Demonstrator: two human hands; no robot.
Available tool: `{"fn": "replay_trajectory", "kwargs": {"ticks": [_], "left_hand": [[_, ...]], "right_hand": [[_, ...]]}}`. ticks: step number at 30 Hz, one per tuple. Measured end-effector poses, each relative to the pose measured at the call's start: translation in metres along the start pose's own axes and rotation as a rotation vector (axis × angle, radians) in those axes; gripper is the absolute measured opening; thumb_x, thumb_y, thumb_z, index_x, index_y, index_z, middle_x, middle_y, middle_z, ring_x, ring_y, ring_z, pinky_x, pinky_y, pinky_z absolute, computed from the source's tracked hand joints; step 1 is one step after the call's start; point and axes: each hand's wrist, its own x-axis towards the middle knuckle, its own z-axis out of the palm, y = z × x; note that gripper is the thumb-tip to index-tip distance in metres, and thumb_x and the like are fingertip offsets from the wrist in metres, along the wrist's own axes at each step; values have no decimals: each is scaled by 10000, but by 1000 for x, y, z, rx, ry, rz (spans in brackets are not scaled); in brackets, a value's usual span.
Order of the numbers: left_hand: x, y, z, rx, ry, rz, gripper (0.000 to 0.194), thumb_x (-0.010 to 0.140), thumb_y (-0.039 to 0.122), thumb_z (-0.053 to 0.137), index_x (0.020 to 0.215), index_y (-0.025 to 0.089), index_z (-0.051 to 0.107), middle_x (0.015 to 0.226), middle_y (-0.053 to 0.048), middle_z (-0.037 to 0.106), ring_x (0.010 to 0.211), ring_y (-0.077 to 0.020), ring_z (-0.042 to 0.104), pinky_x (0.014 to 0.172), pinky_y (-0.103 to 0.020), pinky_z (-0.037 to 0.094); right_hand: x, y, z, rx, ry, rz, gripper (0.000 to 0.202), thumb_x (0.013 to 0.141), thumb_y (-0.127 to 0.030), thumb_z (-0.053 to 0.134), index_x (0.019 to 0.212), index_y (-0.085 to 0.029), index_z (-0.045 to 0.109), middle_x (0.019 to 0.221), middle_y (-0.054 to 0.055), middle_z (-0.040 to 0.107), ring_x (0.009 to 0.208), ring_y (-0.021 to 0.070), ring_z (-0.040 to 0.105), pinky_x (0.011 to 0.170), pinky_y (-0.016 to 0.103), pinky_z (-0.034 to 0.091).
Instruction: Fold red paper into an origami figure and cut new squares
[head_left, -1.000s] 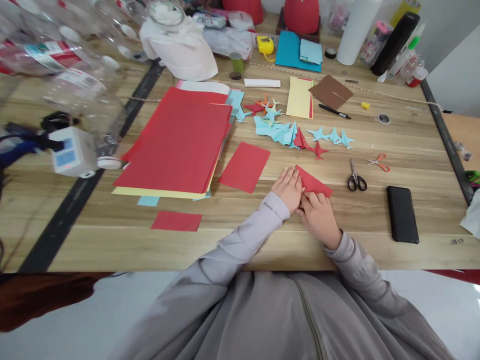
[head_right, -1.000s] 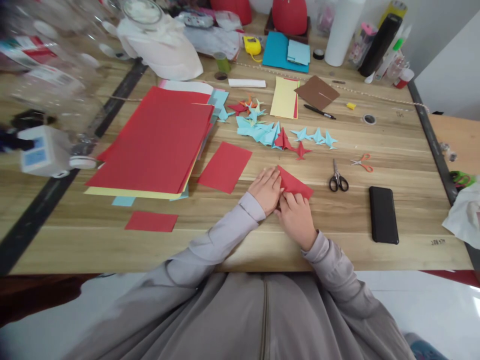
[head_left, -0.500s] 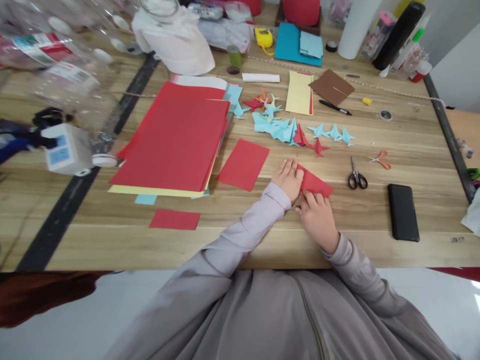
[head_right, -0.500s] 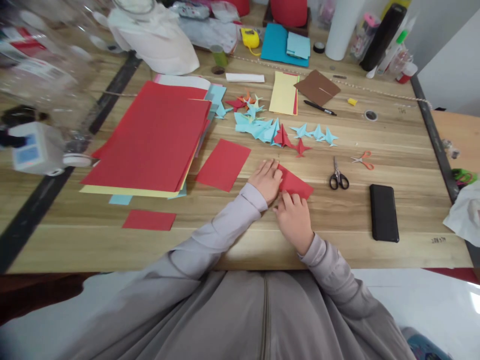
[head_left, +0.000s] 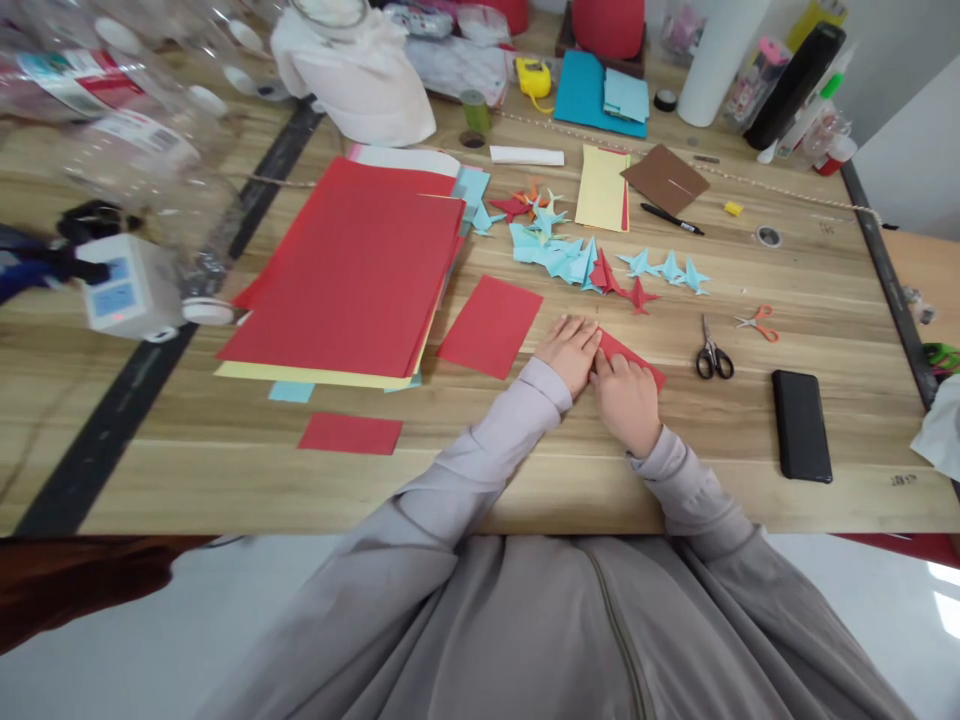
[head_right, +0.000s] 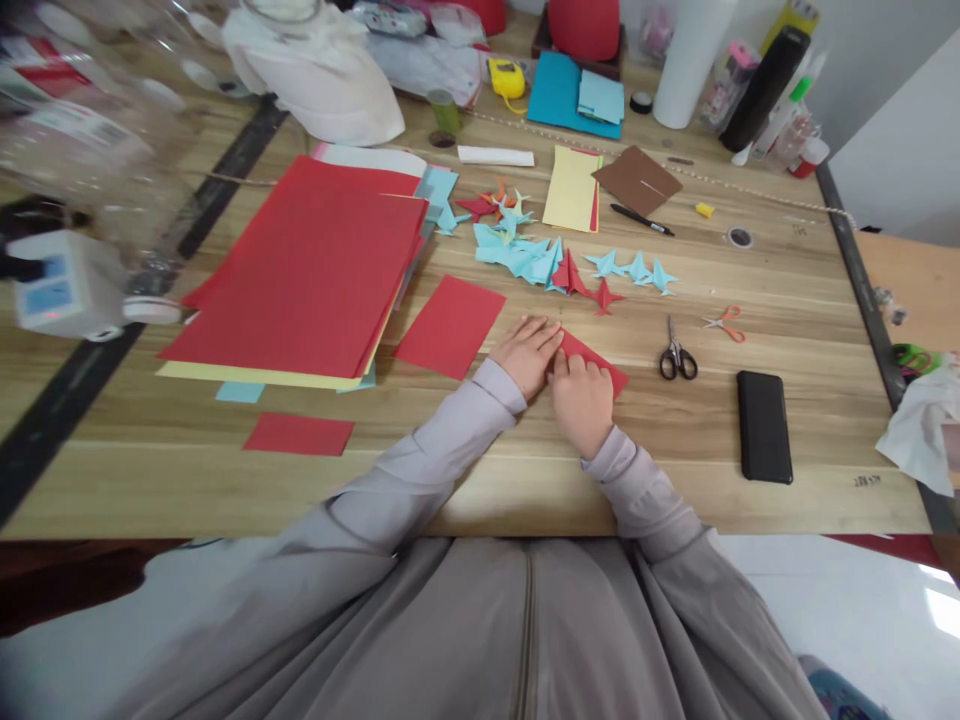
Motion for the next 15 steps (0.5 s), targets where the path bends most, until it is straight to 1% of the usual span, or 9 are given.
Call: {"fn": "replay_trajectory", "kwargs": {"ticks": [2, 4, 9, 12, 15], "left_hand": [[-1, 4, -1, 16, 16, -6, 453, 894, 188, 383, 1300, 65, 542, 1398, -140, 509, 1327, -294, 410, 1157, -495, 221], [-2, 8, -2, 32, 28, -18, 453, 901, 192, 370, 1299, 69, 547, 1400, -139, 508, 1319, -316, 416, 1156, -526, 201], [-1, 16, -5, 66, 27, -74, 464, 899, 198, 369, 1299, 46, 549, 1413, -150, 490, 1333, -383, 377, 1148, -577, 156], [1, 17, -5, 67, 33, -88, 468, 883, 189, 393, 1301, 43, 544, 1418, -161, 481, 1354, -378, 350, 1148, -588, 144], [-2, 19, -5, 67, 39, -83, 467, 873, 197, 424, 1295, 40, 548, 1423, -162, 474, 1365, -361, 341, 1158, -564, 155]], "right_hand": [[5, 0, 2, -12, -1, -9, 427, 978, -278, 318, 1314, -85, 497, 1014, 169, 628, 906, 270, 589, 736, 387, 398], [4, 1, 4, -17, 4, -25, 415, 979, -261, 309, 1291, -89, 523, 1002, 167, 635, 904, 267, 601, 733, 384, 396], [-13, 4, 5, -16, -5, -43, 399, 981, -249, 309, 1274, -117, 545, 976, 140, 644, 876, 254, 613, 710, 370, 382], [-25, 3, 6, -26, -16, -43, 413, 987, -272, 296, 1285, -118, 538, 969, 137, 645, 858, 241, 612, 703, 360, 367], [-32, 2, 8, -30, -23, -27, 410, 983, -248, 303, 1316, -125, 511, 973, 135, 646, 861, 228, 606, 710, 350, 356]]}}
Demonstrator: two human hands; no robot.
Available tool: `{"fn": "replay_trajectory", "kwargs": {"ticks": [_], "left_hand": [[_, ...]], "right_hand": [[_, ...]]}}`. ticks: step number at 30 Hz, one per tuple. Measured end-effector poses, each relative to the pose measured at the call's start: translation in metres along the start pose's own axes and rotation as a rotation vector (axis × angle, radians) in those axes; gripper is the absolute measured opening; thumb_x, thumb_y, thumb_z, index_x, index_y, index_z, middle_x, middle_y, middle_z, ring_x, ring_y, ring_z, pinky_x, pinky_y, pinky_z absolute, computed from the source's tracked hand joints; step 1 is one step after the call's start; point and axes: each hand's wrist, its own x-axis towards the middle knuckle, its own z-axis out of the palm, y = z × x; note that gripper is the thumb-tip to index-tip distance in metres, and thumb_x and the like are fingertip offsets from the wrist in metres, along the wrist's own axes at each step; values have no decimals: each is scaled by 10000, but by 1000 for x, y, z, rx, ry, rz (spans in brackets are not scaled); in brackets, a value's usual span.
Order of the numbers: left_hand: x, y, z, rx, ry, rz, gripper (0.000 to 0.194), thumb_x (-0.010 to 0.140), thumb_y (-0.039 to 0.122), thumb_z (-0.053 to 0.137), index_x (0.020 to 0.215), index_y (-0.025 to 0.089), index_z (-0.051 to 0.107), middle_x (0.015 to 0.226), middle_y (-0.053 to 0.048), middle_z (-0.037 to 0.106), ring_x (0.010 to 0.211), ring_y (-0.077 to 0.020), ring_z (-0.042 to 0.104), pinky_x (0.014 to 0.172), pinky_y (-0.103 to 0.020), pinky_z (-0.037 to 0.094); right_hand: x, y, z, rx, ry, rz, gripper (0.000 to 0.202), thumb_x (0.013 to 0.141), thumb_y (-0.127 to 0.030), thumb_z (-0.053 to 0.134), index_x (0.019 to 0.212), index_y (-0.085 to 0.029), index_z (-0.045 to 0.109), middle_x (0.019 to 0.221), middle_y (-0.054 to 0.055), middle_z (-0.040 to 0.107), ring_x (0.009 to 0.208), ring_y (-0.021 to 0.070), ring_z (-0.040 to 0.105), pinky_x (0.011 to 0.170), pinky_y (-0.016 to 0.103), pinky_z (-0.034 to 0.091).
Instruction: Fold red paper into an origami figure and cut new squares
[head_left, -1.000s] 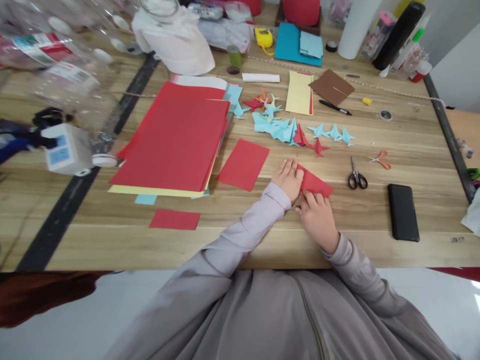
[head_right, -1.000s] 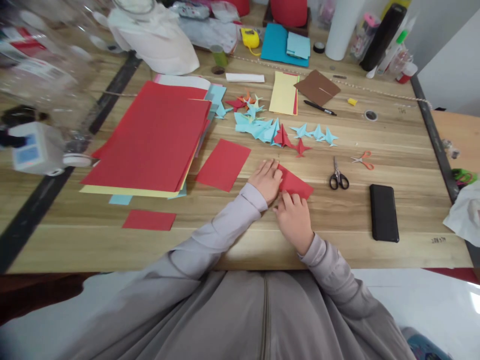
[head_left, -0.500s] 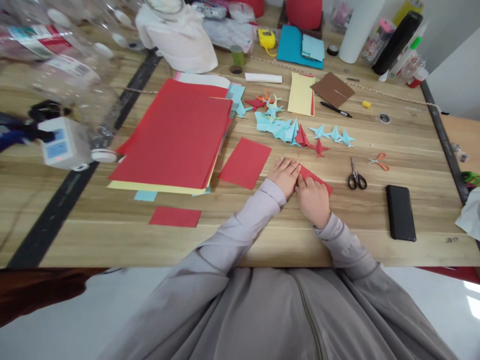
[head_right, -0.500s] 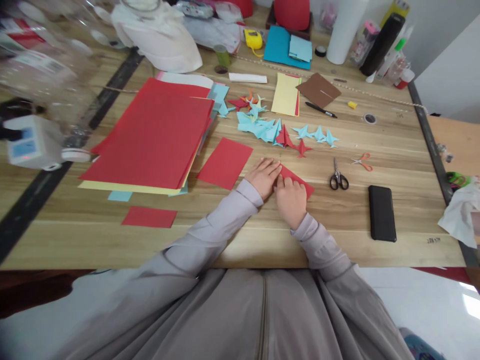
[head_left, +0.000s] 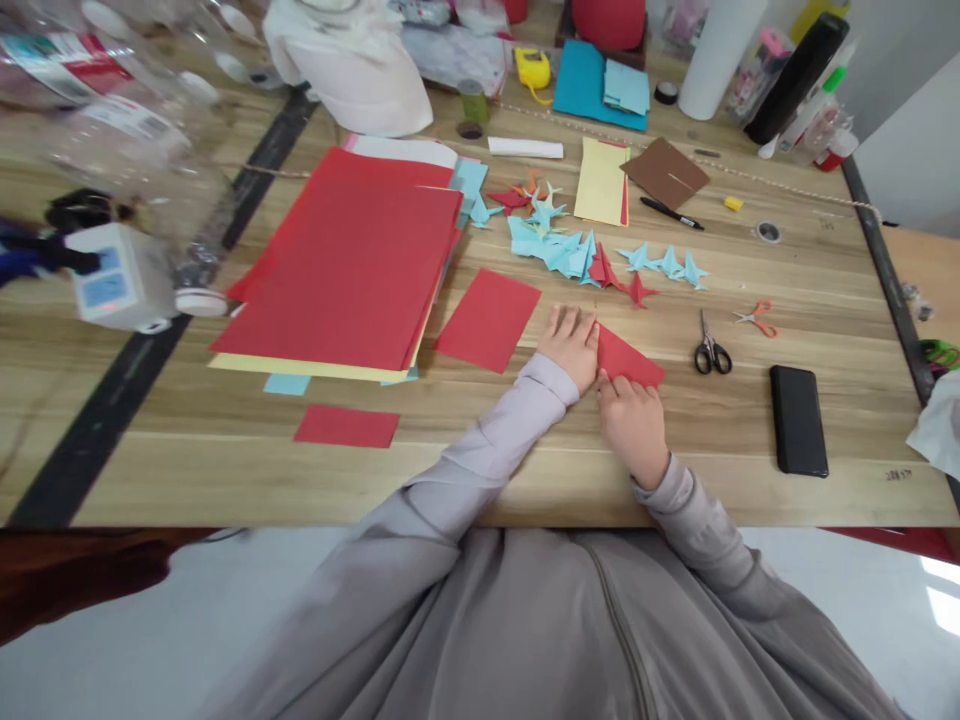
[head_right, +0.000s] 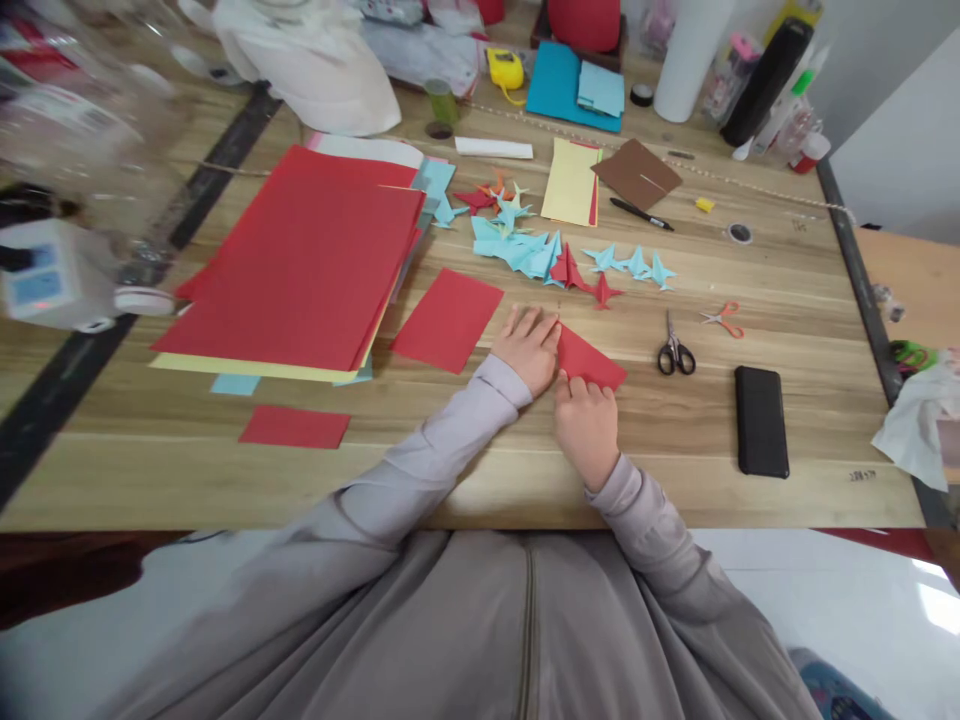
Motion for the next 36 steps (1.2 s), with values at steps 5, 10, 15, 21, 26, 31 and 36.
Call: {"fn": "replay_trajectory", "kwargs": {"ticks": [5, 10, 15, 21, 26, 31, 36], "left_hand": [[-19, 12, -3, 27, 11, 30, 418, 911, 182, 374, 1238, 44, 595, 1404, -159, 497, 1349, -334, 385, 1156, -527, 222], [-37, 25, -2, 66, 132, -49, 427, 934, 219, 348, 1231, 24, 585, 1402, -205, 482, 1325, -351, 419, 1123, -539, 276], [-40, 23, 6, -19, 107, -34, 432, 951, 262, 334, 1262, 87, 577, 1359, -134, 550, 1305, -337, 444, 1099, -535, 311], [-39, 18, 7, -4, 88, -60, 432, 946, 324, 374, 1286, 147, 575, 1401, -119, 511, 1331, -341, 406, 1110, -560, 267], [-34, 19, 7, 24, 53, -111, 476, 955, 340, 339, 1333, 118, 526, 1437, -113, 470, 1337, -353, 393, 1122, -546, 251], [-19, 17, 7, 24, 22, -149, 491, 954, 332, 326, 1358, 111, 497, 1454, -124, 444, 1358, -344, 364, 1134, -547, 222], [0, 13, 8, 41, -4, -188, 511, 957, 322, 290, 1363, 79, 483, 1457, -125, 441, 1375, -350, 327, 1155, -534, 166]], "right_hand": [[-1, 0, 2, 31, 19, 0, 390, 963, -222, 349, 1300, -131, 522, 972, 133, 646, 859, 224, 597, 725, 354, 352], [0, 1, 2, 37, 22, -5, 380, 969, -195, 323, 1277, -115, 531, 949, 123, 646, 847, 225, 594, 719, 359, 345], [-1, 1, 1, 67, 8, -5, 354, 981, -209, 308, 1176, -123, 591, 949, 126, 646, 852, 209, 588, 713, 343, 329], [-1, 2, 1, 76, 18, -19, 344, 981, -227, 314, 1172, -142, 588, 957, 107, 643, 856, 222, 589, 707, 355, 322], [-1, 2, 1, 68, -2, -14, 368, 972, -213, 336, 1273, -133, 532, 973, 122, 640, 857, 220, 583, 708, 354, 328], [-2, 1, 1, 59, -14, -17, 391, 963, -207, 358, 1316, -125, 504, 982, 131, 637, 862, 227, 579, 713, 359, 338], [-2, 1, 2, 55, -3, -17, 383, 967, -205, 349, 1302, -128, 519, 977, 128, 640, 852, 222, 580, 710, 361, 337]]}}
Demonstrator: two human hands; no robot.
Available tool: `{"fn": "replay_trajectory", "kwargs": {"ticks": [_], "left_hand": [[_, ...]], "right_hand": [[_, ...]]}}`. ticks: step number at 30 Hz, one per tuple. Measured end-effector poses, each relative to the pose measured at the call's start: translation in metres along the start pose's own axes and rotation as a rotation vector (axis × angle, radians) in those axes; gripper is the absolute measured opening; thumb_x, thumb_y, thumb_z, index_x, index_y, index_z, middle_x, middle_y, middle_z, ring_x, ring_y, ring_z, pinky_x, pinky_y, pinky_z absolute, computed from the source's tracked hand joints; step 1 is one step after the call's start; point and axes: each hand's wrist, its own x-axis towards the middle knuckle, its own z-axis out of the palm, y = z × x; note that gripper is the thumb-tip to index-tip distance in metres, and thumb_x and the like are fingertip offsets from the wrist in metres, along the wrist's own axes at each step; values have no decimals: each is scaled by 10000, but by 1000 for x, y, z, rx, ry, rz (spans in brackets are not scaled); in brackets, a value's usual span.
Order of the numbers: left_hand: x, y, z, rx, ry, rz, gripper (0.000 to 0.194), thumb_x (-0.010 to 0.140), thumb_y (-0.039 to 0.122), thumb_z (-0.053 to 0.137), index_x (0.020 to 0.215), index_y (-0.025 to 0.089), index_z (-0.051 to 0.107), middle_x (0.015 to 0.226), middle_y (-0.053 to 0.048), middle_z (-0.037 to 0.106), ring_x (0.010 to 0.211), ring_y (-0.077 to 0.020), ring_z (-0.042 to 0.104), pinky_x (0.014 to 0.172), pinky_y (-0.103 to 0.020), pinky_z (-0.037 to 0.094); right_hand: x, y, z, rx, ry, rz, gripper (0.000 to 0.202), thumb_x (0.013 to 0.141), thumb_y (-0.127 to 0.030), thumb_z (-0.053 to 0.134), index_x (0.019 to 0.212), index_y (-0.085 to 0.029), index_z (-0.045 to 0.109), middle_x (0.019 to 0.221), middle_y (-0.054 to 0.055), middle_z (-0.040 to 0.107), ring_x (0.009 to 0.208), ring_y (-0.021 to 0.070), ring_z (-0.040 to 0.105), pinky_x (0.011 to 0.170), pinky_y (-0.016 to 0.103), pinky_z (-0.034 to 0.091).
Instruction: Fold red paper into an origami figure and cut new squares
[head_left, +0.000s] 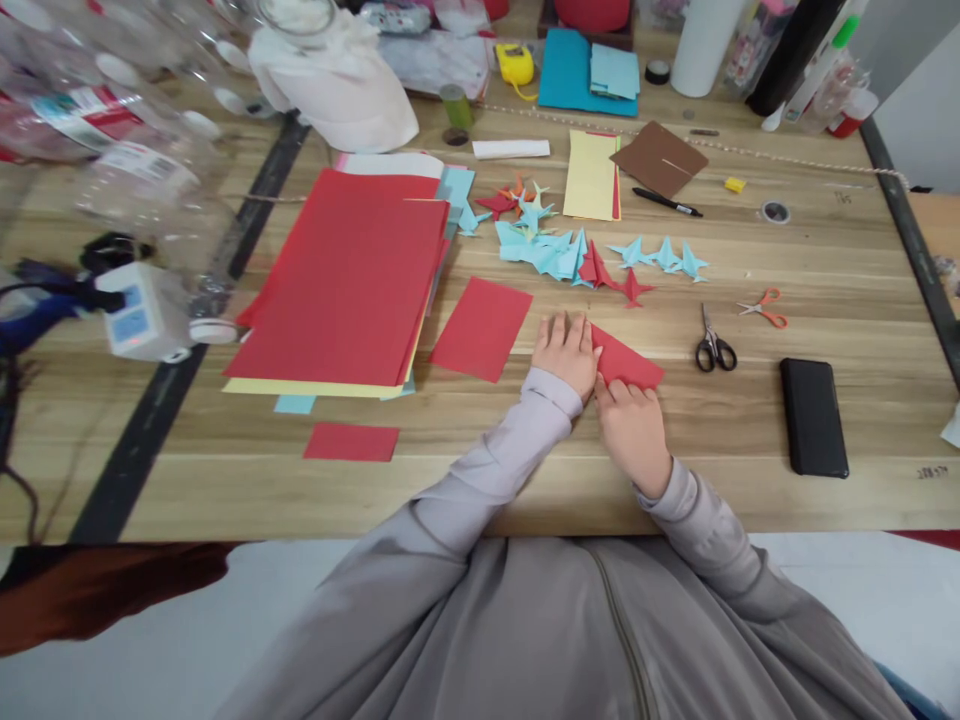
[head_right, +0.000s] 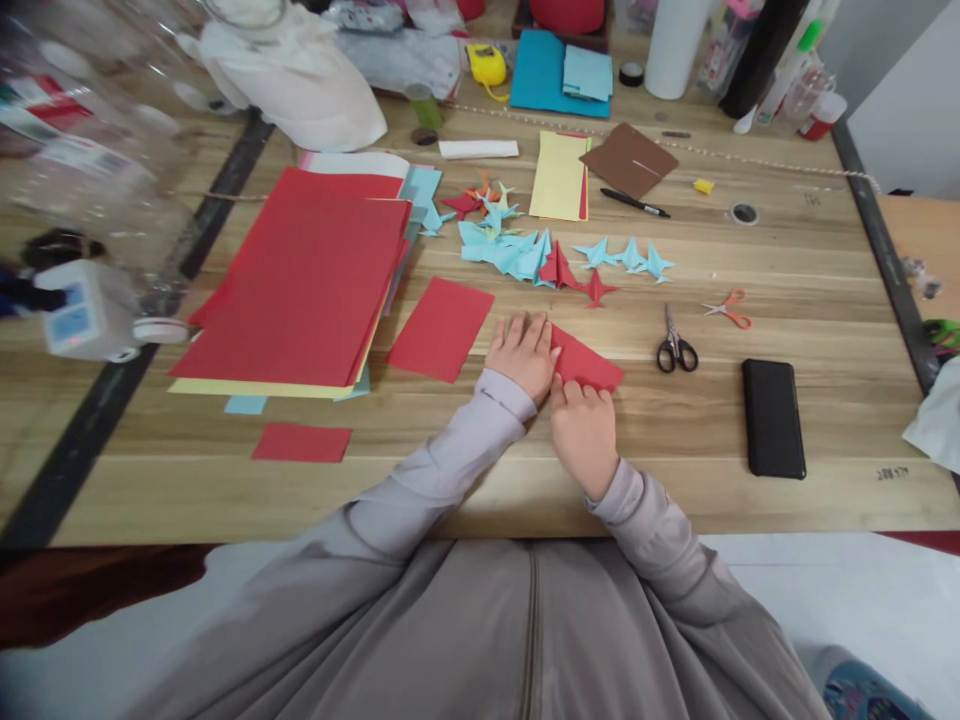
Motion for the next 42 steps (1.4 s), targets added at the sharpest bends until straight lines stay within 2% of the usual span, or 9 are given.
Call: {"fn": "replay_trajectory", "kwargs": {"ticks": [5, 8, 10, 12, 15, 17, 20, 29, 42], "left_hand": [[14, -4, -4, 5, -25, 4, 511, 959, 302, 260, 1363, 77, 476, 1471, -131, 420, 1377, -337, 319, 1156, -538, 143], [8, -8, -12, -7, -16, 8, 496, 952, 305, 286, 1346, 84, 491, 1469, -138, 420, 1369, -324, 334, 1155, -541, 163], [-5, -8, -15, -25, 41, 13, 489, 935, 281, 333, 1331, 40, 488, 1447, -175, 438, 1355, -326, 354, 1145, -542, 208], [-24, -5, -15, -79, 93, 62, 453, 914, 223, 362, 1272, 5, 534, 1349, -203, 533, 1296, -315, 437, 1113, -497, 311], [-57, 6, -6, -149, 139, 217, 365, 869, 167, 418, 1136, 55, 642, 1202, -197, 636, 1223, -316, 514, 1058, -511, 395], [-75, 15, 2, -148, 197, 272, 374, 861, 180, 449, 1139, 12, 634, 1236, -235, 607, 1222, -333, 518, 1059, -511, 405], [-90, 25, 12, -121, 287, 311, 347, 865, 168, 453, 1098, 13, 657, 1233, -228, 615, 1224, -338, 525, 1051, -503, 424], [-92, 29, 19, -194, 251, 362, 353, 826, 172, 510, 1085, -7, 670, 1128, -251, 660, 1191, -361, 552, 1049, -507, 424], [-93, 37, 26, -208, 208, 312, 344, 884, 161, 448, 1116, 15, 656, 1189, -255, 633, 1220, -338, 538, 1054, -546, 400]], "right_hand": [[0, 0, 1, 7, 5, 1, 390, 973, -216, 338, 1309, -129, 515, 984, 126, 645, 861, 224, 587, 713, 362, 341], [1, 1, 0, 25, 0, 9, 401, 970, -213, 334, 1324, -130, 504, 990, 135, 652, 884, 228, 599, 730, 357, 353], [2, 4, -2, 61, -17, 6, 410, 967, -217, 335, 1338, -142, 493, 1006, 137, 659, 895, 228, 609, 744, 355, 369], [5, 8, -5, 112, -54, 2, 418, 958, -217, 341, 1345, -156, 488, 1046, 136, 664, 913, 224, 619, 763, 350, 391], [9, 16, -8, 178, -125, -4, 426, 951, -190, 322, 1340, -169, 496, 1123, 130, 662, 973, 213, 624, 804, 333, 419], [12, 20, -11, 197, -162, -21, 442, 949, -166, 303, 1353, -158, 482, 1169, 130, 653, 1023, 205, 618, 837, 316, 431], [15, 20, -16, 168, -208, -50, 473, 933, -131, 316, 1394, -128, 419, 1212, 140, 637, 1043, 198, 621, 852, 296, 446], [23, -3, -26, -174, -218, -8, 468, 946, -159, 340, 1404, -72, 382, 959, 172, 680, 807, 225, 677, 684, 321, 485], [66, 2, -29, -252, -171, -18, 460, 947, -117, 291, 1394, -80, 394, 979, 178, 686, 852, 212, 679, 692, 296, 477]]}}
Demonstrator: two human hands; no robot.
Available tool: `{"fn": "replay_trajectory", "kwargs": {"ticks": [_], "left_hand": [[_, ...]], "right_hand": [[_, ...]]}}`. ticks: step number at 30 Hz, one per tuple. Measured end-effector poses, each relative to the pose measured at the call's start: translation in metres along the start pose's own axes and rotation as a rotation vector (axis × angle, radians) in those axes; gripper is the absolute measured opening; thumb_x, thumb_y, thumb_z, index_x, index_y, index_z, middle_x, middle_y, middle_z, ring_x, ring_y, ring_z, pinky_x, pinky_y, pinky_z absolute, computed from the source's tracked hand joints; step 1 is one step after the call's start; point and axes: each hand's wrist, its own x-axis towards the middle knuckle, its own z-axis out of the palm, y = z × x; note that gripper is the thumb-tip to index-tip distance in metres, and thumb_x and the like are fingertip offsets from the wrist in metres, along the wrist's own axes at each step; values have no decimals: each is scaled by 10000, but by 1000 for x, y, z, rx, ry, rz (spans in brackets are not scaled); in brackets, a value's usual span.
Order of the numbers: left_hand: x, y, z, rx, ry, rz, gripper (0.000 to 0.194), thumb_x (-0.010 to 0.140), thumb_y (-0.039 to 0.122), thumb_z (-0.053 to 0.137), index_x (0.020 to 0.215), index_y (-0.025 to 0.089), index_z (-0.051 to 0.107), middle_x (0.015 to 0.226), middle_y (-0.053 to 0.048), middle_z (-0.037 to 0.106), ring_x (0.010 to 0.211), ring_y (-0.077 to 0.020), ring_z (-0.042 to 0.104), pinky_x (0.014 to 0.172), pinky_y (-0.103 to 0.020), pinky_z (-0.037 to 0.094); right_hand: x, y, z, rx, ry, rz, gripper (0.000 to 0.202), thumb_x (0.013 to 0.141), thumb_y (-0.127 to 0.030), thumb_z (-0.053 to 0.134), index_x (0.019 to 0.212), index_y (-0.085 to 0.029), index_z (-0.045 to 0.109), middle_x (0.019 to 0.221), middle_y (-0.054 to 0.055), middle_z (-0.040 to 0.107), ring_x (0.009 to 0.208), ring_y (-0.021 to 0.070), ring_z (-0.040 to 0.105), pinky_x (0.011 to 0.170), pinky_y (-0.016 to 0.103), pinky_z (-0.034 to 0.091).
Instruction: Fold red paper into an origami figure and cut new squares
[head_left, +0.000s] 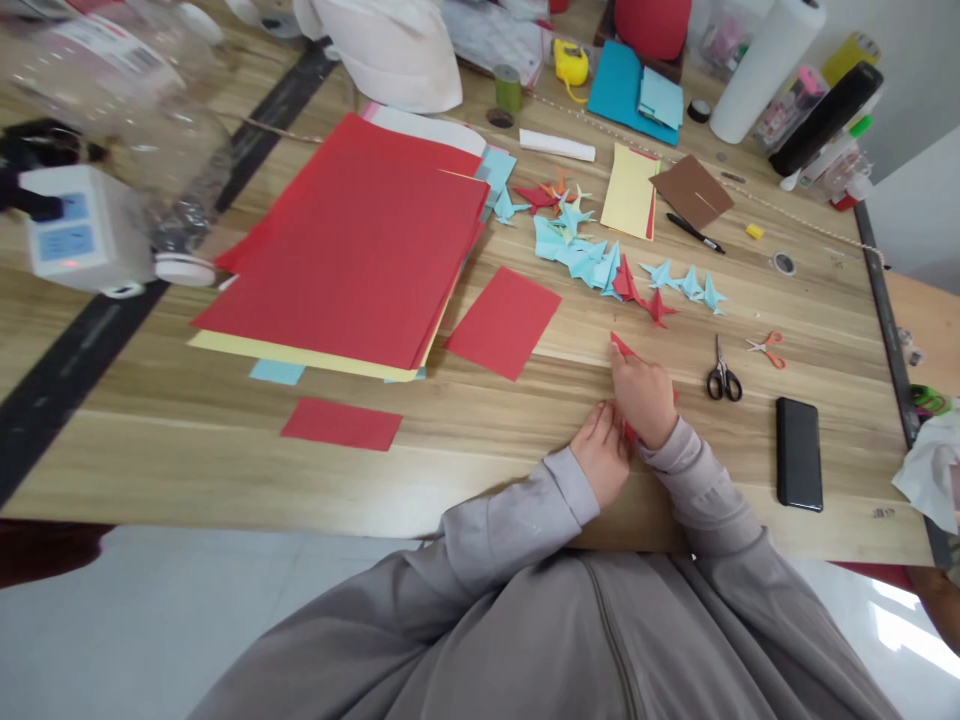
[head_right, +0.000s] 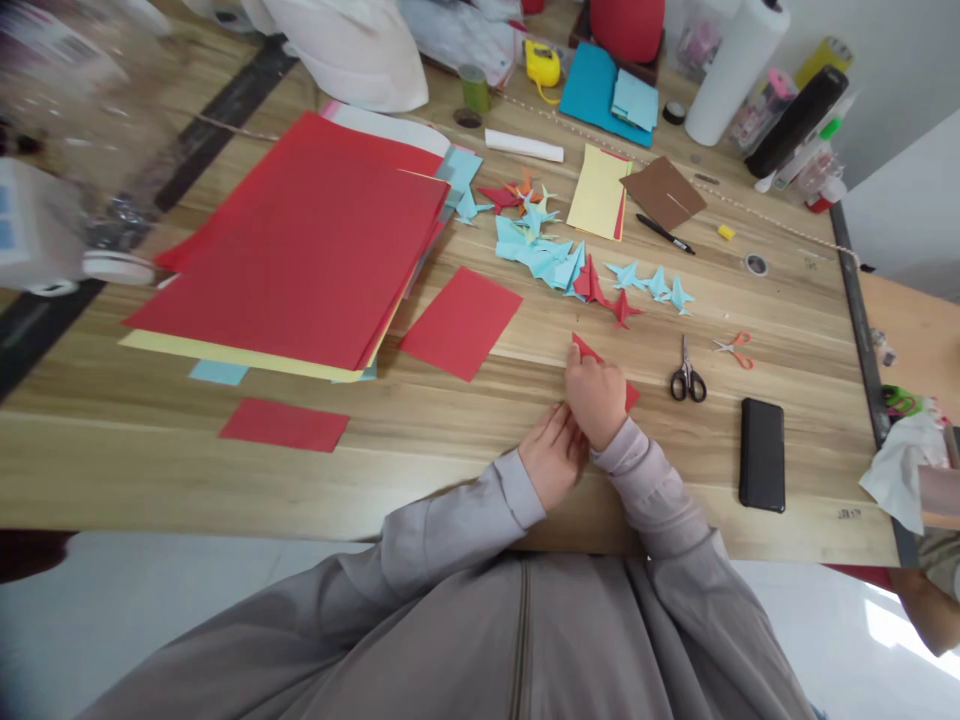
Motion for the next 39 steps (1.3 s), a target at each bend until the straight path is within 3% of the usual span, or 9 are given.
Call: {"fn": "replay_trajectory", "kwargs": {"ticks": [10, 18, 20, 22, 24, 28, 33, 36, 39], "left_hand": [[2, -6, -4, 28, 33, 57, 333, 875, 143, 450, 1070, -14, 669, 1205, -274, 616, 1210, -332, 546, 1041, -512, 430], [11, -43, -29, -66, 0, 213, 266, 877, 152, 462, 895, 121, 725, 1112, -160, 681, 1196, -270, 543, 1092, -509, 387], [15, -60, -39, -26, -28, 129, 285, 899, 189, 441, 964, 130, 712, 1167, -154, 661, 1249, -282, 501, 1117, -530, 340], [22, -76, -47, 30, -80, 61, 301, 914, 244, 425, 1007, 170, 701, 1241, -121, 632, 1288, -304, 461, 1121, -545, 317], [31, -90, -50, 84, -137, 44, 303, 920, 273, 414, 1017, 224, 698, 1328, -73, 583, 1299, -308, 452, 1122, -534, 311], [51, -105, -46, 171, -146, -81, 329, 917, 330, 440, 1148, 259, 664, 1417, -91, 496, 1318, -372, 413, 1106, -597, 280], [72, -103, -40, 140, -152, -152, 339, 900, 317, 497, 1219, 329, 614, 1487, -36, 410, 1345, -376, 361, 1108, -633, 230], [68, -91, -44, 176, -103, -90, 389, 918, 271, 454, 1288, 217, 560, 1460, -100, 436, 1310, -342, 409, 1103, -577, 284], [49, -72, -46, 176, -49, -76, 356, 930, 237, 402, 1169, 107, 631, 1261, -171, 598, 1180, -312, 526, 973, -477, 452]], "right_hand": [[22, 16, 2, 99, 99, 5, 417, 938, -129, 327, 1324, -190, 473, 1033, 125, 705, 883, 226, 684, 713, 318, 449], [-12, 45, 18, 98, 156, 60, 381, 956, -294, 391, 1302, -194, 515, 1057, 147, 650, 947, 248, 603, 802, 349, 387], [-25, 52, 25, 102, 230, 55, 404, 944, -296, 427, 1336, -221, 490, 1273, 169, 548, 1099, 275, 525, 863, 368, 372], [-36, 56, 32, 116, 265, -74, 406, 958, -244, 386, 1354, -271, 470, 1463, 125, 394, 1269, 277, 397, 951, 398, 336], [-45, 53, 37, 151, 267, -139, 402, 969, -249, 363, 1356, -235, 470, 1485, 113, 375, 1328, 263, 328, 1005, 415, 308], [-66, 24, 40, 202, 227, -89, 420, 938, -299, 451, 1322, -137, 506, 1389, 176, 471, 1246, 299, 408, 955, 423, 363], [-88, -16, 42, 299, 233, -177, 469, 903, -347, 528, 1308, -110, 515, 1358, 181, 502, 1183, 288, 441, 923, 411, 380], [-91, -17, 44, 364, 268, -168, 405, 934, -312, 474, 1285, -118, 532, 1327, 156, 537, 1181, 264, 441, 915, 398, 373], [-90, -5, 46, 396, 316, -126, 369, 960, -243, 400, 1285, -129, 534, 1285, 139, 570, 1120, 242, 472, 874, 379, 377]]}}
